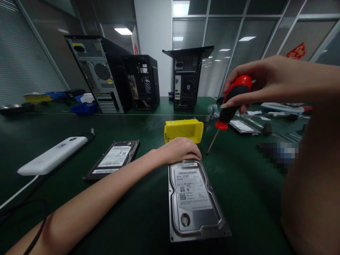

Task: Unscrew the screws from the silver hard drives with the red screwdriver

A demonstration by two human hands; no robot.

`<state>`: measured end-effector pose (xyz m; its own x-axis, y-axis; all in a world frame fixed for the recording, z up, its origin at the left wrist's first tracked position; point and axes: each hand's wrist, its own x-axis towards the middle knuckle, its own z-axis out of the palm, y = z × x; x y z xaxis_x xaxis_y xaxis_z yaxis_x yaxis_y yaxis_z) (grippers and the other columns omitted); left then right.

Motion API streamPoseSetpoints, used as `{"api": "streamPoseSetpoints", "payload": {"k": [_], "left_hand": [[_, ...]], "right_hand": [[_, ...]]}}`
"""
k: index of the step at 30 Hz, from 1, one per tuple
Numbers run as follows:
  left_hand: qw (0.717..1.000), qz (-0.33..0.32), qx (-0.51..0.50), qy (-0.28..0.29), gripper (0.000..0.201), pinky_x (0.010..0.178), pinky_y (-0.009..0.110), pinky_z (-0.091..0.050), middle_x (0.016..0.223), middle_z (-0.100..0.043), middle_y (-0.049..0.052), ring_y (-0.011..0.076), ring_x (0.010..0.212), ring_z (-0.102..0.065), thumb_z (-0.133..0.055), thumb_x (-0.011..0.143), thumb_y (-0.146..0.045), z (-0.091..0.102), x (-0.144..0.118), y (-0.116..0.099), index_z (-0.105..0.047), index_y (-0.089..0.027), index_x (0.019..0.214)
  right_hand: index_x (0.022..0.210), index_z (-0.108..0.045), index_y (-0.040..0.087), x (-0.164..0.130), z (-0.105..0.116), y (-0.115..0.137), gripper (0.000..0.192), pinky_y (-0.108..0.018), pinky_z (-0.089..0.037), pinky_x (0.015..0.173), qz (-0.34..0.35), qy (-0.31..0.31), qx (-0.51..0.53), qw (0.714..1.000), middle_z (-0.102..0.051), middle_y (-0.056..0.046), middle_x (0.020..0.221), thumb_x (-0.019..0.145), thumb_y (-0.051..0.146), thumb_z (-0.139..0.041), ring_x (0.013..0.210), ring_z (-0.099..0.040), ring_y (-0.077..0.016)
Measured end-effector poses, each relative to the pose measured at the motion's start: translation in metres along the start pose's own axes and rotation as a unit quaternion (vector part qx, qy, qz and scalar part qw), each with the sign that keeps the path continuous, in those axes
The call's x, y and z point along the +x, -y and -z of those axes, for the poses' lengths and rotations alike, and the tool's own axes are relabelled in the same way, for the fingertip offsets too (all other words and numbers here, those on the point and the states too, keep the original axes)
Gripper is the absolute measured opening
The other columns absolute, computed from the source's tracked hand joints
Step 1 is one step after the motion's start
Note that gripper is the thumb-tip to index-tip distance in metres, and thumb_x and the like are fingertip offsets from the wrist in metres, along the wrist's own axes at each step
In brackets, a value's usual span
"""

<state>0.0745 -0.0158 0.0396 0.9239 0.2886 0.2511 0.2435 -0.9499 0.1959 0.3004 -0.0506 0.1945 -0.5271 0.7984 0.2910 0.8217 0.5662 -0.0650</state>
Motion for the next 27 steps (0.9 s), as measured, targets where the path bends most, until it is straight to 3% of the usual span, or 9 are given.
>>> {"api": "streamPoseSetpoints", "payload": {"k": [6,17,27], "left_hand": [[1.000,-0.001,-0.003,0.010,0.018,0.079,0.027,-0.045,0.095,-0.070,0.004,0.0158,0.087,-0.063,-0.051,0.087,-0.017,0.002,0.002,-0.005,-0.068,-0.017,0.090],[0.989,0.042,-0.144,0.002,0.018,0.081,0.026,-0.046,0.095,-0.071,0.005,0.0148,0.089,-0.065,-0.054,0.086,-0.020,-0.005,-0.001,0.007,-0.069,-0.016,0.094],[0.980,0.051,-0.193,-0.001,0.016,0.081,0.025,-0.047,0.093,-0.071,0.005,0.0148,0.088,-0.065,-0.055,0.085,-0.019,-0.006,0.000,0.007,-0.069,-0.014,0.092]], "right_hand": [[0.104,-0.061,0.024,0.000,0.000,0.000,0.046,-0.023,-0.049,0.051,0.008,-0.002,-0.001,1.000,-0.065,0.000,0.084,0.070,0.056,-0.060,0.068,-0.063,-0.0136],[0.104,-0.061,0.025,-0.001,0.001,0.007,0.046,-0.024,-0.052,0.053,0.005,-0.002,0.040,0.999,-0.065,-0.001,0.086,0.069,0.055,-0.061,0.068,-0.063,-0.0137],[0.102,-0.062,0.026,0.004,-0.003,0.015,0.046,-0.021,-0.051,0.050,0.014,0.003,0.035,0.999,-0.065,-0.001,0.088,0.068,0.057,-0.061,0.068,-0.063,-0.0139]]}}
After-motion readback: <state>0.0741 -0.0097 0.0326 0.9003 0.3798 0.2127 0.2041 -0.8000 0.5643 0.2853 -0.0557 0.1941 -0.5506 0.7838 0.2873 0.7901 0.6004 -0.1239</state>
